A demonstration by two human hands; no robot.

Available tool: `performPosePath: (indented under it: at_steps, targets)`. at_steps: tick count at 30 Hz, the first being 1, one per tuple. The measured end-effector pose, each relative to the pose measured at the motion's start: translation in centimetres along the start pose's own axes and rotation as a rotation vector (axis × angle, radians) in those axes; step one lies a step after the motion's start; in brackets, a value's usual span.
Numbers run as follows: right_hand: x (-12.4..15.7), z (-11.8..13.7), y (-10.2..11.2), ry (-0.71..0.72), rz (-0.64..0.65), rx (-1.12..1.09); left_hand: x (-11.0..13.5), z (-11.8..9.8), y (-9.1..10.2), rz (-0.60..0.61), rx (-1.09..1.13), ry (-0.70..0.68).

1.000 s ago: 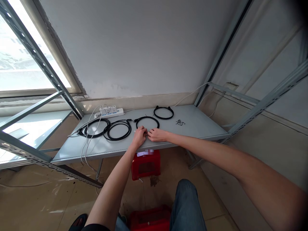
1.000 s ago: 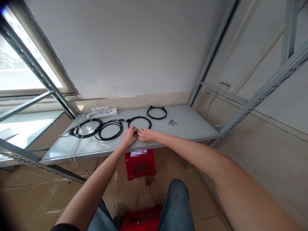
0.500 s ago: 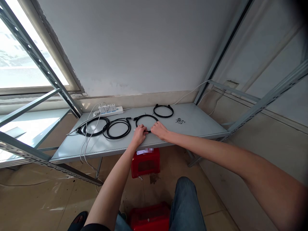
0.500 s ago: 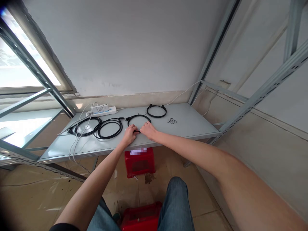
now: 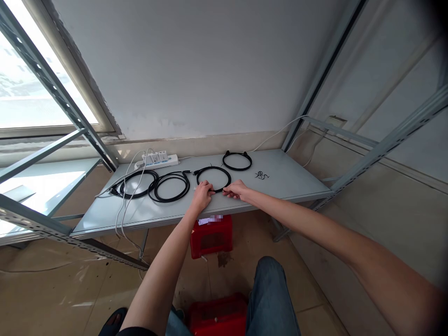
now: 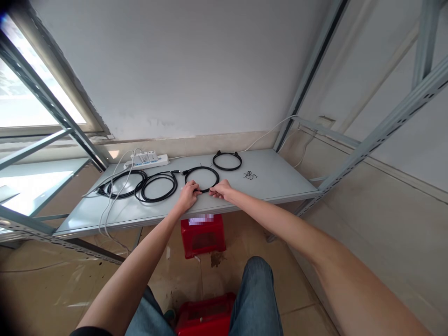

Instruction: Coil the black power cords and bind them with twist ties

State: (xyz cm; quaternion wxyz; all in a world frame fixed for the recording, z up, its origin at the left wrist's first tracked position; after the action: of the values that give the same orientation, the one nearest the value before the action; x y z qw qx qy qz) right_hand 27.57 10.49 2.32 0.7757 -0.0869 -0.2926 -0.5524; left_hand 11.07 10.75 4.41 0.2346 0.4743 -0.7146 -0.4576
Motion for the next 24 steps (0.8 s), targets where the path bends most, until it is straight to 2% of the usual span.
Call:
performPosePath:
  at_steps: [4,8,10,17,24]
  targets:
    - [-0.2,0.9,0.1,0.094,0.003,0.244,0.0,0.2,-0.1,0.007,0.004,0.010]
    - [0.3,3.5,-0.6,0.315,-0.057,0.672,0.0,0.1,0.0,0.008,0.005,0.015]
    - [0.5,4.0,-0.9,0.381,-0.055,0.750,0.0,0.0,0.1,0.009,0.006,0.017]
    - [-0.5,2.1,0.6,0.200,0.023,0.303,0.2,-0.2,0.3,0.004,0.007,0.015]
    - [-0.2,2.3,-0.3,0.154,0.150,0.269,0.2,-0.2,0.4,-0.001,0.006,0.013]
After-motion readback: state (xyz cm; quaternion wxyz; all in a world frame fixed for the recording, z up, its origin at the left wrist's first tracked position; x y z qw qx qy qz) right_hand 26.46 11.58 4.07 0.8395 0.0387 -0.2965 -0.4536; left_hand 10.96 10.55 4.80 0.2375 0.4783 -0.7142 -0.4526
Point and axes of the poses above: each hand's wrist, its own x-axis away from the middle knuckle, its own y-axis out of the back of the hand, z = x × y, the point moved 10 cm from there along -x, towards the middle knuckle, and after that the axes turned 15 degrees about z, right-handed, at the moved point
